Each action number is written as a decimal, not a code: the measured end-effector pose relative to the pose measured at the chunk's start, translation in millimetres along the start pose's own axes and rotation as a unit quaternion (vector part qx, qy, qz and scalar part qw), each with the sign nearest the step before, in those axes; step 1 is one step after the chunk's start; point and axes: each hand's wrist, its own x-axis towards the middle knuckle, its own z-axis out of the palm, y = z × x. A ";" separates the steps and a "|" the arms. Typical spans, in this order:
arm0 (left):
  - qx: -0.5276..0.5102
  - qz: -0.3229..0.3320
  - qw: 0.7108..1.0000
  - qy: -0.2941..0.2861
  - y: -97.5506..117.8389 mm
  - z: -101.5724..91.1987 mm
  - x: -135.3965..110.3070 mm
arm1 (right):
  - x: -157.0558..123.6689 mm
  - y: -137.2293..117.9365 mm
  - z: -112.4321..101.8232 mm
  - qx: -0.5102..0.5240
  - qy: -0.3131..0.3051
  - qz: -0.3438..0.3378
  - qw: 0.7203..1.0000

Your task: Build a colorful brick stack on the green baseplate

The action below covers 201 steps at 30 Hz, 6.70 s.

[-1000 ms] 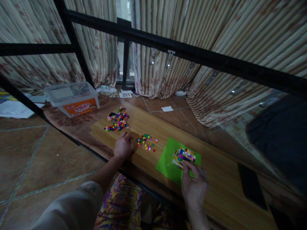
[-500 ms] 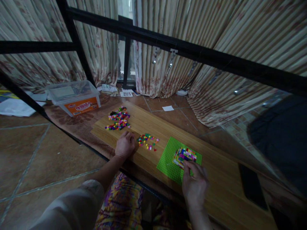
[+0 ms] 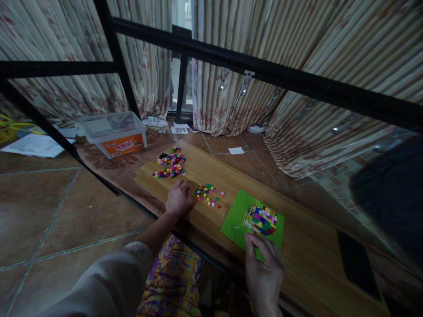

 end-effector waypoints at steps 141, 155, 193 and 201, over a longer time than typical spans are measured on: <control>-0.003 0.003 1.000 0.007 1.6 -1.6 -0.2 | 7.1 -7.2 63.2 0.028 -0.109 0.029 0.993; -0.001 -0.010 1.000 -0.002 2.3 -1.8 -0.7 | 47.1 -6.6 110.3 -0.075 -0.175 -0.040 0.981; 0.007 0.001 1.000 0.011 -3.5 -1.6 1.2 | 22.2 -74.2 136.9 -0.023 -0.213 -0.048 0.976; 0.000 0.018 0.999 0.034 -5.3 -2.3 4.0 | -12.9 -37.8 83.1 0.100 -0.162 0.045 0.981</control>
